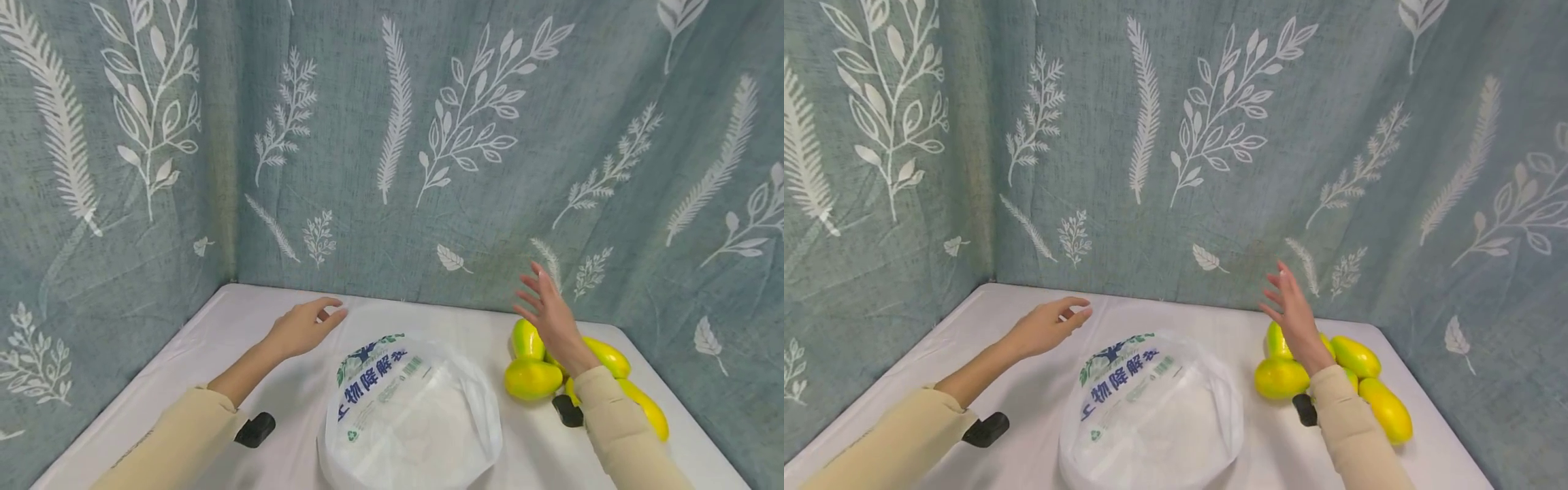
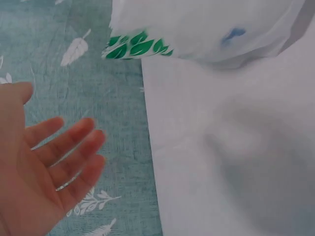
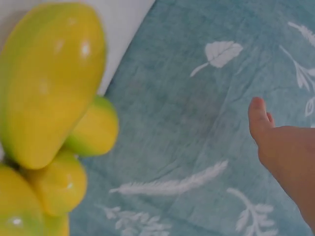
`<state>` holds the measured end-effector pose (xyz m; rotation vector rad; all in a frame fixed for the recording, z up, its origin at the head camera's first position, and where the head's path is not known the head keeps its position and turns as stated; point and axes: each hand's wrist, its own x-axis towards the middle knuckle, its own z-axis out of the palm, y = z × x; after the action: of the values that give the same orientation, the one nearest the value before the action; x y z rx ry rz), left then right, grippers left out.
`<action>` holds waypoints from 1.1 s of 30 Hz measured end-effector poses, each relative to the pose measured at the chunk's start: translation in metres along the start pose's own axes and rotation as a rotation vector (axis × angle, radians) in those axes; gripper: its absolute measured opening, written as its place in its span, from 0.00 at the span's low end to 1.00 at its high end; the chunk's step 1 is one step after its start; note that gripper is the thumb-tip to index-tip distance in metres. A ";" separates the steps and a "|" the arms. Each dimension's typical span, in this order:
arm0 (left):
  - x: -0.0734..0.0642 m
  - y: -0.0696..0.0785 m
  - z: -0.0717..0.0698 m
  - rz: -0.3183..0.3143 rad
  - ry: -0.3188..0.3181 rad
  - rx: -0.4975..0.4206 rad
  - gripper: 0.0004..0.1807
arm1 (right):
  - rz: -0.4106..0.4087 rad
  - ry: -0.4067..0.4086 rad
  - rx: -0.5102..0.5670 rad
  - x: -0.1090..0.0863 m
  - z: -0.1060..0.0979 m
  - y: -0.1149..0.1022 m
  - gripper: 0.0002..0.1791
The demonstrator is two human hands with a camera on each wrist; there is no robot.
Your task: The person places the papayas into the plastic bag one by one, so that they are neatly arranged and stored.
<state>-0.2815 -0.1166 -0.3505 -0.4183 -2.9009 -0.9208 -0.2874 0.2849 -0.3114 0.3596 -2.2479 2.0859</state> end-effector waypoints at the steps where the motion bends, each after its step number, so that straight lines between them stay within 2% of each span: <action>1: -0.002 0.000 0.003 -0.005 -0.009 -0.006 0.29 | 0.007 0.001 0.010 -0.004 -0.004 0.001 0.39; 7: -0.011 0.001 0.019 -0.009 -0.078 -0.044 0.28 | 0.044 -0.040 0.118 -0.026 -0.032 0.005 0.38; 12: -0.017 0.003 0.033 -0.057 -0.071 -0.041 0.24 | 0.027 -0.072 0.238 -0.043 -0.056 0.012 0.37; 19: -0.024 0.007 0.048 -0.091 -0.083 -0.169 0.21 | -0.007 -0.079 0.417 -0.065 -0.094 0.026 0.32; 27: -0.024 0.004 0.056 -0.112 -0.058 -0.274 0.19 | -0.005 -0.128 0.771 -0.088 -0.133 0.039 0.25; 33: -0.020 0.004 0.058 -0.136 -0.056 -0.293 0.18 | 0.005 -0.119 0.876 -0.105 -0.160 0.048 0.27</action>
<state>-0.2599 -0.0847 -0.3984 -0.2689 -2.8786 -1.3852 -0.2138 0.4602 -0.3655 0.5050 -1.2273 2.9980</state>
